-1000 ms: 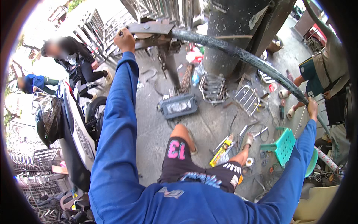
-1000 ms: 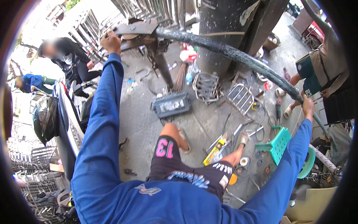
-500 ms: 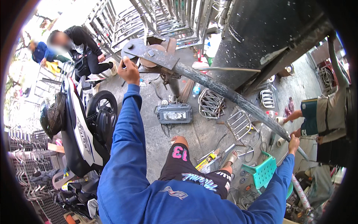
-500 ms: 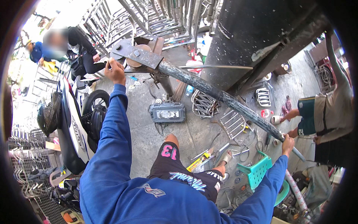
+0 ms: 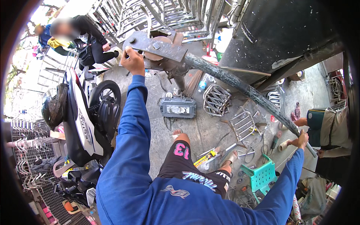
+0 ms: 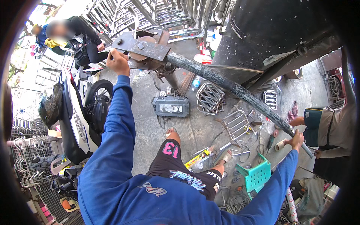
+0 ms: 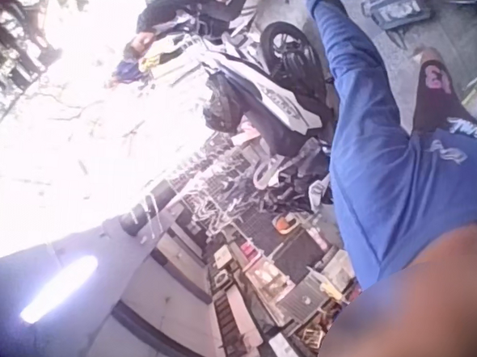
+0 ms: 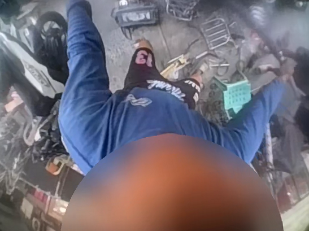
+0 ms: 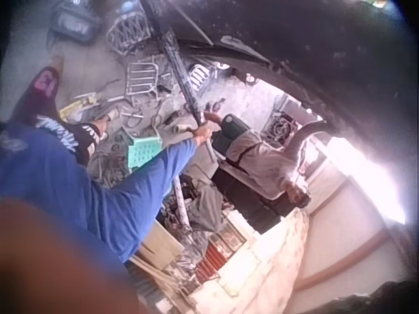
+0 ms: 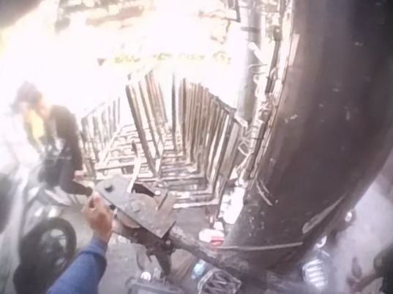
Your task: The person uses a manual pipe bender to shape a metal tube into a curved handlebar. They repeatedly insert the tube, bend it, and check the curvature before fitting the finished piece onto a scooter's handlebar mount.
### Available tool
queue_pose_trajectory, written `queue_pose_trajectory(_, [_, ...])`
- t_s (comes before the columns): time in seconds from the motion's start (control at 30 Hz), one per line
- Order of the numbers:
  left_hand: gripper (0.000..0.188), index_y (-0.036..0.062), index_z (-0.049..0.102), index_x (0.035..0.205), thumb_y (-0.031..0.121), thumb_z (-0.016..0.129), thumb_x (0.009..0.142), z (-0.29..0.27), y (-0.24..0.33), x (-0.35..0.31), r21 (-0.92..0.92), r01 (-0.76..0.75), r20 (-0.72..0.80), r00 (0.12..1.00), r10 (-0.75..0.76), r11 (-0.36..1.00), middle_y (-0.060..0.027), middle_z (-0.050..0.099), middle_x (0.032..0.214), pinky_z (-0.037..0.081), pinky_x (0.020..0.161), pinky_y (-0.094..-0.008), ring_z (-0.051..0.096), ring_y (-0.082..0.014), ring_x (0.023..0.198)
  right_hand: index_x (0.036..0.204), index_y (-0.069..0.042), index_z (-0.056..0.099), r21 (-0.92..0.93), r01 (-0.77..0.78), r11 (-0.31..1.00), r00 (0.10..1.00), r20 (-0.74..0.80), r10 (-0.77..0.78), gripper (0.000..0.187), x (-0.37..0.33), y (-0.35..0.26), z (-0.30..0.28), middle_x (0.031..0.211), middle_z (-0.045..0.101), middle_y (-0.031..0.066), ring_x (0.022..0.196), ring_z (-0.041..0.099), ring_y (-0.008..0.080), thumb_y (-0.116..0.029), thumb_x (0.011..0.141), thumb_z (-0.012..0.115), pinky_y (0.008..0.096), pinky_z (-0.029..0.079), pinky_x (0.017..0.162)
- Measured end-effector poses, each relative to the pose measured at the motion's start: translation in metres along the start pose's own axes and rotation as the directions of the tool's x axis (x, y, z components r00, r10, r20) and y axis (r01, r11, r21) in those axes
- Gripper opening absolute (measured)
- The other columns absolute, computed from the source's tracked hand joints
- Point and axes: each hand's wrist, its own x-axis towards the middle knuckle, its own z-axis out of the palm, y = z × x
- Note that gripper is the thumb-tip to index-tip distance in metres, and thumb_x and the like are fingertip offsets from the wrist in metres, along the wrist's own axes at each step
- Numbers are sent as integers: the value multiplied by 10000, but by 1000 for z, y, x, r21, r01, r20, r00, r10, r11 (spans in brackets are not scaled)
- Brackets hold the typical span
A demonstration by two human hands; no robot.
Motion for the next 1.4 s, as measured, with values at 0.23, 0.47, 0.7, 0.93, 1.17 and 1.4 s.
queue_pose_trajectory(0.23, [381,42,556,708,249,550,1027,-2,-5,-1,106,-100,74,993,92,989,1,510,555,361,425,-268,467,-79,465,1094,-59,602,78,-12,997,995,105,4,827,4,-22,-30,975,669,195,1041,635,387,-308,384,946,468,509,884])
queue_pose_trajectory(0.47, [441,24,559,666,275,530,1028,-3,-6,0,157,-73,92,994,59,985,13,505,541,339,461,-282,441,-72,483,1199,-71,604,21,-5,1000,988,151,2,764,3,-32,-30,1029,666,190,1069,628,358,-236,492,843,431,505,915])
queue_pose_trajectory(0.7, [431,1,561,664,257,541,1010,-3,-10,6,186,-129,73,990,118,974,-7,523,543,345,458,-290,446,-87,474,1070,54,692,431,-290,854,957,99,274,547,3,-29,-27,1126,664,306,1124,614,431,-431,881,524,483,452,947])
queue_pose_trajectory(0.93, [416,-8,565,644,252,552,969,-6,-10,11,116,-56,123,992,42,992,-15,526,533,368,474,-304,465,-103,489,1127,-133,652,45,-52,998,997,-52,54,271,-25,0,8,1038,683,287,1005,671,442,-188,981,430,546,523,828])
queue_pose_trajectory(1.17, [384,-22,569,642,223,524,935,-7,-16,25,180,-170,177,974,138,969,-18,551,558,356,490,-319,450,-109,504,1192,-215,695,398,-410,821,901,33,434,333,-38,0,-5,1068,682,288,1077,653,446,-340,987,464,516,501,918])
queue_pose_trajectory(1.4, [377,-37,578,626,200,519,914,-10,-22,32,143,-256,240,946,217,956,-55,564,532,400,494,-344,512,-142,492,1128,-46,692,337,-257,906,941,-127,314,450,-79,-21,-25,1128,649,318,1130,603,469,-389,1008,428,515,459,935])
